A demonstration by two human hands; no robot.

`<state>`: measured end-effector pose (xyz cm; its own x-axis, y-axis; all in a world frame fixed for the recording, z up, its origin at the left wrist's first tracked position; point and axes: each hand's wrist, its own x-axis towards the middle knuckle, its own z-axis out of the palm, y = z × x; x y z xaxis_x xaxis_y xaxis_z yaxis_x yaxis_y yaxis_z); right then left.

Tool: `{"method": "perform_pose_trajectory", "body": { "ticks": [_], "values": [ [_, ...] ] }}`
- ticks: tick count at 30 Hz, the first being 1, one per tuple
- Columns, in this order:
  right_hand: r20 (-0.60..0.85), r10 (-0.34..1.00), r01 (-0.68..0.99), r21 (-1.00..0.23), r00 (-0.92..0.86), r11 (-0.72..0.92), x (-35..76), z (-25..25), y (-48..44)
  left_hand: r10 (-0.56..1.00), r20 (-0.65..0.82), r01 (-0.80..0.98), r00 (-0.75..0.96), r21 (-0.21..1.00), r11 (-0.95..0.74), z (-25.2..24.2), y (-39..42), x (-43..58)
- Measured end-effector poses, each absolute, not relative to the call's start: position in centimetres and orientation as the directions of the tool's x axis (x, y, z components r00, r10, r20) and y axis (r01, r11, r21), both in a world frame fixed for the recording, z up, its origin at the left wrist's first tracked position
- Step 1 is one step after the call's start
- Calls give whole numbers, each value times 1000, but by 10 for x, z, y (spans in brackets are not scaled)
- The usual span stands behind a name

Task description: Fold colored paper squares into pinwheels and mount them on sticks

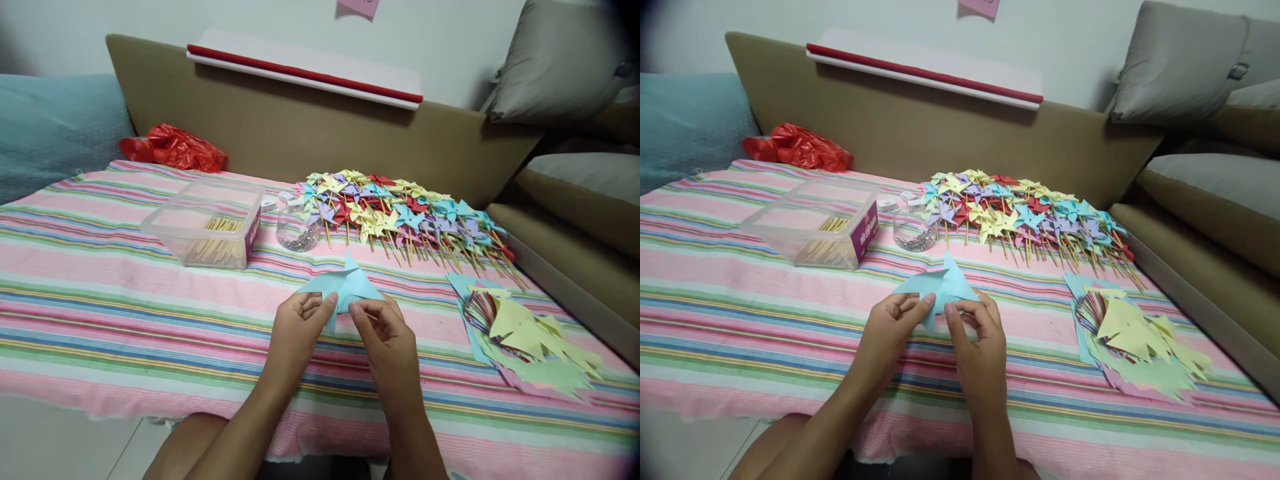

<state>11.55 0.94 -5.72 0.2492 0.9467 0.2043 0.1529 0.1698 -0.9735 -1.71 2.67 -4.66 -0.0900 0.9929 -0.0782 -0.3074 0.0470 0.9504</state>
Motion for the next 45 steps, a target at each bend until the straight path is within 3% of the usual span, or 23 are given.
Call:
{"method": "perform_pose_trajectory", "body": {
  "ticks": [12, 25, 32, 37, 41, 45],
  "values": [
    [196, 934, 112, -979, 297, 170, 110, -56, 12, 996, -67, -254, -50, 966, 53, -48, 23, -15],
    [221, 908, 172, -970, 355, 169, 104, -60, 13, 993, -37, -218, -112, 976, 12, -46, 22, -15],
    [136, 896, -26, -986, 422, 162, 102, -59, 14, 994, 69, -85, -86, 993, -77, -45, 21, -18],
    [45, 964, -9, -999, 263, 49, 114, -61, 15, 982, 190, 77, 9, 979, -190, -43, 20, -27],
    [54, 990, 11, -999, 127, 53, 120, -61, 14, 962, 254, 210, 97, 940, -269, -44, 21, -35],
    [52, 993, 24, -998, 103, 49, 118, -59, 13, 949, 276, 243, 151, 920, -307, -45, 22, -38]
  ]
}}
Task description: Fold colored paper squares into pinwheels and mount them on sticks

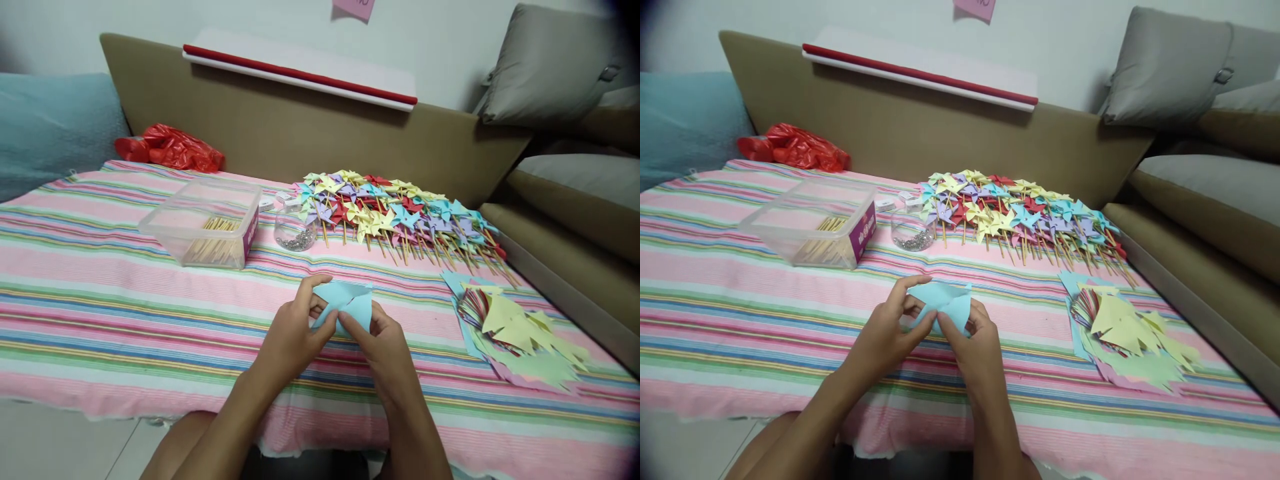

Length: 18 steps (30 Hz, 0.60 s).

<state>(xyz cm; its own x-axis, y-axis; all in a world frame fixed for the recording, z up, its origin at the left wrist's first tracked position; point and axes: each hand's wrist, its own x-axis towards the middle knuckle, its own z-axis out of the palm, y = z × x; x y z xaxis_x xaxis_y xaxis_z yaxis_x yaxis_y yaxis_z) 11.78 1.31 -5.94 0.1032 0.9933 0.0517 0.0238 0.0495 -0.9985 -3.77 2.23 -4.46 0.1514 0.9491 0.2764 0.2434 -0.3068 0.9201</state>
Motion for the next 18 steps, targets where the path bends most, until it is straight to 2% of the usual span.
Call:
{"method": "perform_pose_trajectory", "body": {
  "ticks": [3, 6, 9, 13, 18],
  "values": [
    [-9, 991, -100, -995, 132, 5, 114, -57, 13, 965, 224, 187, 134, 951, -247, -45, 24, -38],
    [-77, 980, -326, -945, 183, -13, 110, -54, 13, 990, 106, 15, 94, 994, -108, -46, 28, -39],
    [-153, 961, -490, -871, 228, -22, 107, -49, 13, 991, 23, -115, 130, 993, -8, -48, 30, -39],
    [-175, 961, -595, -803, 215, -13, 103, -47, 14, 971, 3, -230, 240, 972, 54, -52, 29, -29],
    [-182, 975, -693, -719, 124, -46, 92, -54, 16, 985, -37, -366, 171, 925, 98, -47, 25, -13]
  ]
}}
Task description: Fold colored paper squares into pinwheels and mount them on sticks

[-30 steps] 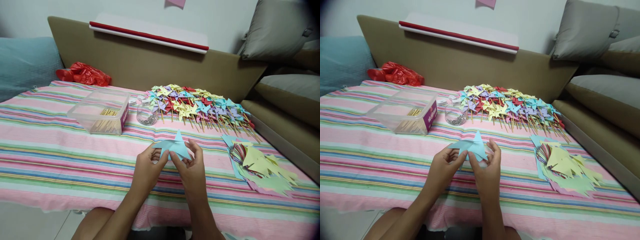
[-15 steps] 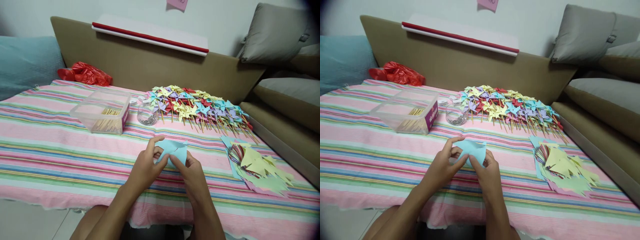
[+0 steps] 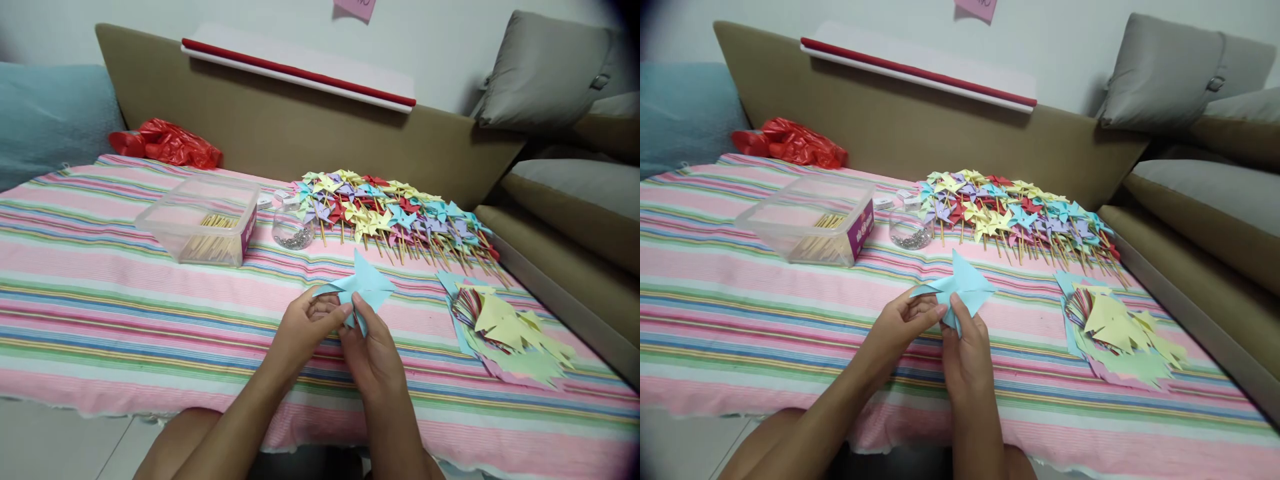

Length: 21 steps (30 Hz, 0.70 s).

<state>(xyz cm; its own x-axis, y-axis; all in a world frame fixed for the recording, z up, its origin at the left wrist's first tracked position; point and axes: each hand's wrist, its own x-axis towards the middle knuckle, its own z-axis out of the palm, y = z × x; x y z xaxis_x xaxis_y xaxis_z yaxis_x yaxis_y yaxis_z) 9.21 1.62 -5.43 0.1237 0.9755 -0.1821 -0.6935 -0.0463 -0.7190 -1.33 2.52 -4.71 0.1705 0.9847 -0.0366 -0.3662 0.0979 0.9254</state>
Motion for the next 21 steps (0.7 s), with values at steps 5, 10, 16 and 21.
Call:
{"method": "perform_pose_trajectory", "body": {
  "ticks": [5, 10, 16, 21],
  "values": [
    [-199, 977, -769, -636, 76, -69, 82, -59, 17, 992, -49, -424, 115, 901, 94, -46, 26, -9],
    [-225, 970, -744, -663, 94, -82, 77, -58, 17, 996, -68, -442, 62, 893, 89, -57, 27, -10],
    [-108, 967, -603, -795, 230, 55, 78, -55, 13, 990, -138, -579, 9, 807, 117, -52, 31, -13],
    [98, 929, -335, -915, 356, 224, 84, -60, 12, 978, -182, -634, -102, 770, 77, -45, 34, -19]
  ]
}}
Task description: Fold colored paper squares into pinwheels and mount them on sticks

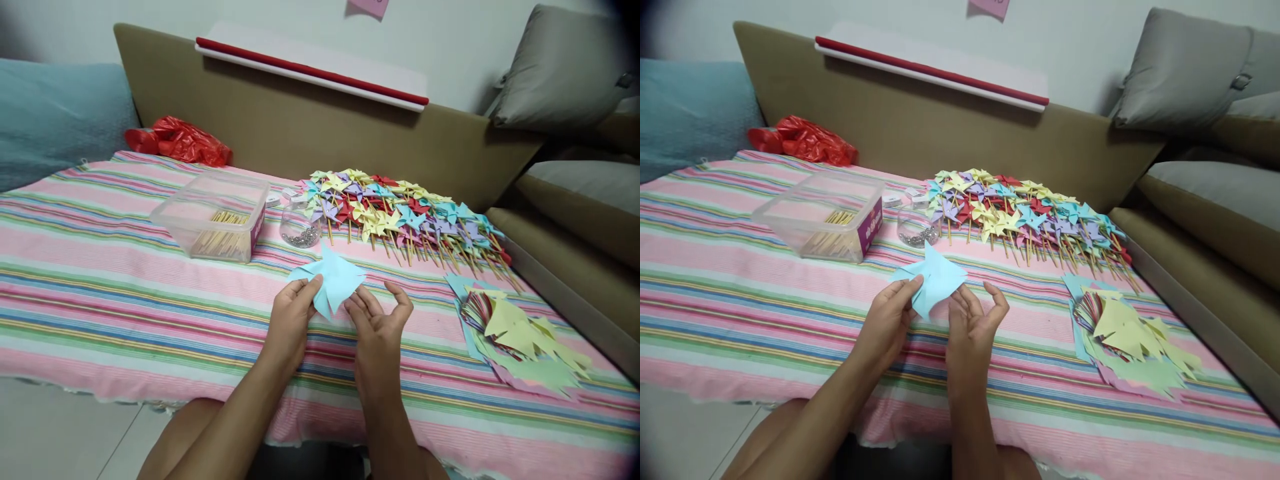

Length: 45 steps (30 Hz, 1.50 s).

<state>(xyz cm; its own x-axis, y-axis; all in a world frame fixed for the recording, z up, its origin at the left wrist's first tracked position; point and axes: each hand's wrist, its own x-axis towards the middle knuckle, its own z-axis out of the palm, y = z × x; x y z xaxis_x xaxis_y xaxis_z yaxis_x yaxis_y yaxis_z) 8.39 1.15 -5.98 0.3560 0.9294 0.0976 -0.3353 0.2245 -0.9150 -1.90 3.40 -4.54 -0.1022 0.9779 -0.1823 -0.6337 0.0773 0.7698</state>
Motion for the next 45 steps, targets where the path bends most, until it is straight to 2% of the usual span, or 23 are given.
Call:
{"method": "perform_pose_trajectory", "body": {
  "ticks": [3, 5, 7, 14, 20, 35, 45],
  "values": [
    [233, 939, -147, -950, 253, 275, 86, -62, 11, 974, -181, -619, -133, 783, 61, -46, 35, -21],
    [255, 951, -52, -962, 173, 267, 87, -62, 10, 978, -157, -599, -137, 800, 44, -48, 36, -22],
    [237, 961, -24, -970, 145, 243, 87, -61, 10, 983, -121, -560, -140, 828, 23, -51, 35, -22],
    [157, 962, -87, -980, 223, 180, 92, -62, 13, 986, -18, -242, -163, 970, -23, -50, 31, -21],
    [105, 949, -96, -986, 296, 139, 95, -65, 14, 989, 51, -130, -136, 989, -69, -43, 27, -18],
    [114, 925, -30, -991, 364, 134, 93, -63, 15, 992, 115, -126, -54, 985, -121, -48, 27, -18],
    [-7, 946, -242, -967, 324, 76, 94, -61, 14, 995, 100, -171, -3, 980, -99, -49, 27, -18]
  ]
}}
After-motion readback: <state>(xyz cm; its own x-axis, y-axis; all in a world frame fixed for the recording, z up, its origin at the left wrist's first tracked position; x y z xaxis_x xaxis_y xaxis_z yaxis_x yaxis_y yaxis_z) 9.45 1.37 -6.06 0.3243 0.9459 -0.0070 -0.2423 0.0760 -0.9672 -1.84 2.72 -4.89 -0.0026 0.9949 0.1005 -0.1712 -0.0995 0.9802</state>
